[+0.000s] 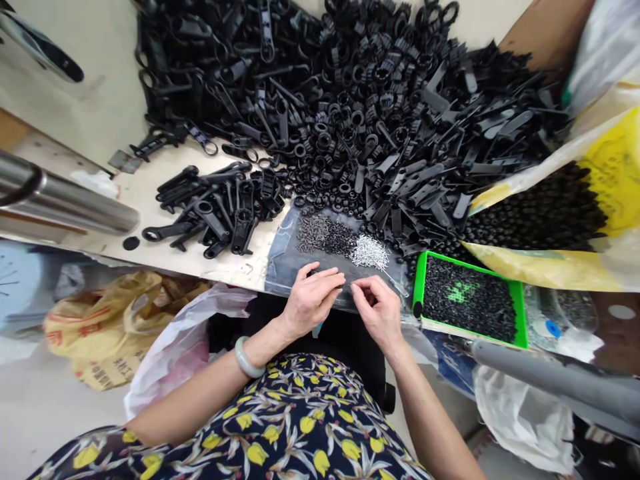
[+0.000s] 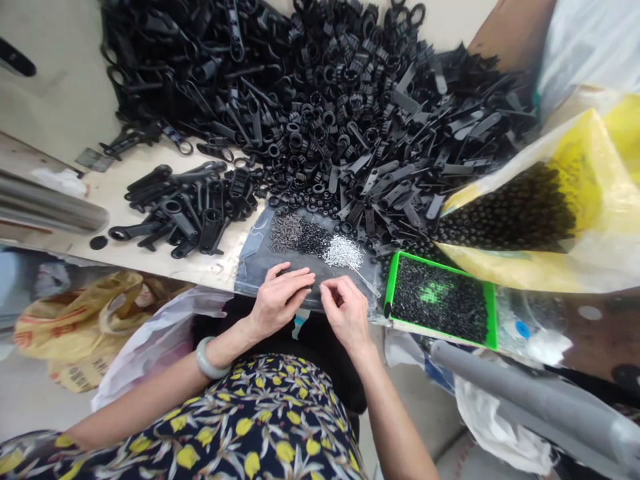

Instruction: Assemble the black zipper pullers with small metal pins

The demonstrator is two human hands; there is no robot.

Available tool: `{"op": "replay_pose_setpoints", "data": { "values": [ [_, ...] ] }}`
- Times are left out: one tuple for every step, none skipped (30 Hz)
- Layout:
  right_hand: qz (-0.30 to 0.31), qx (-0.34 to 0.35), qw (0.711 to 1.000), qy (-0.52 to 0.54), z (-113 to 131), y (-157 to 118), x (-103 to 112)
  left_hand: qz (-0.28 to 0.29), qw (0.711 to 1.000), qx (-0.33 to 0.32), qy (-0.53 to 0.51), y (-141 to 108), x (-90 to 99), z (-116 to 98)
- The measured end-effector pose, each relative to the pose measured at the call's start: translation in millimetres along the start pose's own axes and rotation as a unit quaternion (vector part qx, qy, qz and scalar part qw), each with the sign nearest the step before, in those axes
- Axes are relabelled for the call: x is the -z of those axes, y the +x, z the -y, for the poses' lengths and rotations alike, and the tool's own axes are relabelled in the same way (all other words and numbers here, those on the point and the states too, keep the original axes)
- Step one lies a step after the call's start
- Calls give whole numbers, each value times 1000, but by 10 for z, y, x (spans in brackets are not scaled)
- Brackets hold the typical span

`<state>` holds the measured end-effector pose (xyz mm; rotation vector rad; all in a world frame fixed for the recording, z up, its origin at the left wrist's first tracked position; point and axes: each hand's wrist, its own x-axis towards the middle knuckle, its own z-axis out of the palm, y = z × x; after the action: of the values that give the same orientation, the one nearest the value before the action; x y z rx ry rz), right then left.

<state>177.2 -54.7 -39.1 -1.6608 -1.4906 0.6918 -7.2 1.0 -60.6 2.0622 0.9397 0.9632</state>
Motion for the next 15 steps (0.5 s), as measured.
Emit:
{"op": "replay_pose_setpoints", "data": {
  "values": [
    [-1,0,1000,5,5,3,2,-5,1000,-11,6,-1,-2,5],
    [-2,-1,1000,12,12,5,4,-11,1000,-22,11,-1,-4,9],
    [-2,-4,1000,22,21,4,6,-17,999,-31,15,0,-7,13],
    [-1,-10,999,34,32,3,7,-25,999,-39,17,0,-10,17],
    [0,-17,999,46,43,-1,7,-33,998,-46,19,0,-14,21],
    [3,-25,998,59,54,-4,5,-41,998,-51,22,-1,-17,26],
    [4,-31,997,69,64,-8,0,-47,997,-55,24,-3,-20,32],
    [5,-36,996,78,71,-12,-6,-53,997,-59,25,-6,-23,39],
    [5,-39,996,86,75,-15,-14,-56,996,-60,26,-10,-24,46],
    [3,-41,995,94,75,-16,-24,-58,996,-61,26,-14,-26,52],
    [1,-43,994,100,72,-16,-34,-58,996,-60,24,-18,-27,56],
    [-1,-45,993,106,66,-15,-43,-58,996,-58,23,-20,-28,57],
    [-2,-46,993,109,58,-14,-51,-56,997,-57,23,-20,-29,55],
    [-3,-48,993,110,50,-14,-58,-55,997,-53,24,-18,-31,50],
    [-3,-50,993,110,43,-14,-63,-55,997,-48,27,-14,-32,42]
  ]
}}
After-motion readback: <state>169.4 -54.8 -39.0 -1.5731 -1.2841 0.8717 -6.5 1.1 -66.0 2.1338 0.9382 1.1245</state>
